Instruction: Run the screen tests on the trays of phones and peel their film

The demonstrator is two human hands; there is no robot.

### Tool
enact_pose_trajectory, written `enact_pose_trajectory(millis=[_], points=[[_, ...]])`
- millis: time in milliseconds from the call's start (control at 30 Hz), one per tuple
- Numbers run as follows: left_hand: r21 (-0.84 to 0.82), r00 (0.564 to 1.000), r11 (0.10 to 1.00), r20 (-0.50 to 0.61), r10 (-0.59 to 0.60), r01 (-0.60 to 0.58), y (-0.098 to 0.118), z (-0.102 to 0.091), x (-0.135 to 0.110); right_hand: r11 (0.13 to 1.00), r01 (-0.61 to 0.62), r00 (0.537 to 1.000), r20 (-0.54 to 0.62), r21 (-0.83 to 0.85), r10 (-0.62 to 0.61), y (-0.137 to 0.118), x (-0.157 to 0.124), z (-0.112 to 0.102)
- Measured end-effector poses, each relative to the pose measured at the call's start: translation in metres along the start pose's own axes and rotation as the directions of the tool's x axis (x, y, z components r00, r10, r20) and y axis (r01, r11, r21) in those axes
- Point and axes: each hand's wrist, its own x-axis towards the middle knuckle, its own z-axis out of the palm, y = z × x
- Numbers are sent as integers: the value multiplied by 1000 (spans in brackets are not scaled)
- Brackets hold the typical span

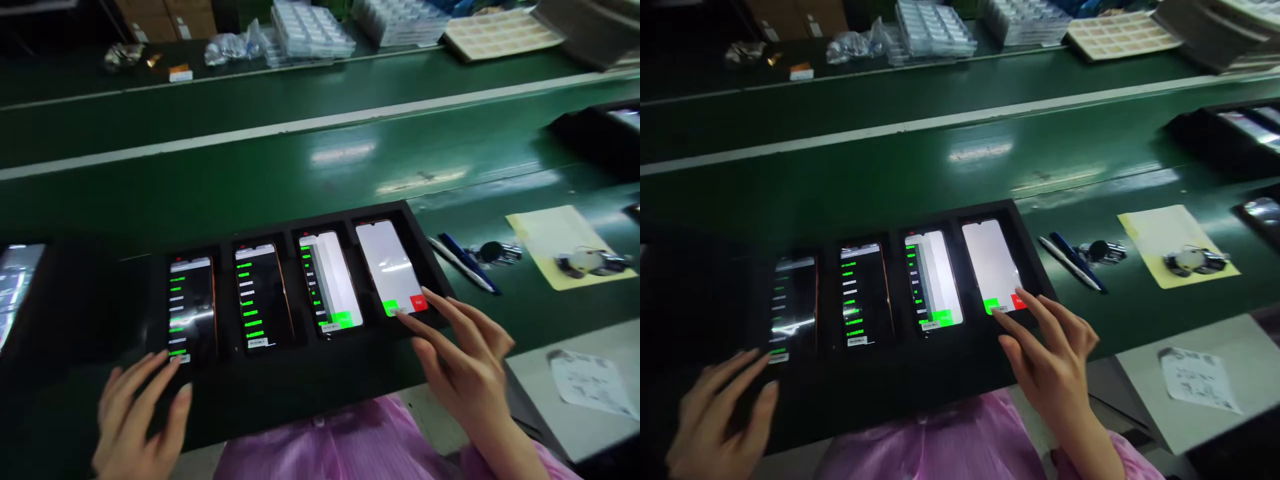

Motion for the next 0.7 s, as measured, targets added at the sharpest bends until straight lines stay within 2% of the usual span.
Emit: enact_pose_trajectory(millis=[67, 133, 267, 367, 467, 567, 700], points=[[68, 998, 996, 7, 62, -62, 18, 14, 16, 997, 21, 998, -55, 79, -17, -3, 11, 3], [137, 994, 986, 61, 86, -94, 25, 23, 33, 992, 71, 997, -25, 104, -68, -12, 30, 10], [302, 981, 952, 196, -6, -55, 27, 35, 64, 975, 205, 974, 82, 80, -211, -32, 75, 32], [345, 961, 938, 267, -72, -26, 32, 43, 83, 968, 239, 968, 58, 77, -244, -42, 100, 51], [356, 956, 934, 279, -92, -14, 41, 50, 99, 973, 229, 972, 43, 37, -230, -46, 111, 63], [351, 959, 936, 271, -79, -22, 49, 55, 111, 978, 209, 977, 32, 30, -210, -36, 112, 59], [303, 958, 952, 284, -44, -47, 55, 63, 118, 990, 98, 995, -21, 104, -96, 0, 104, 31]])
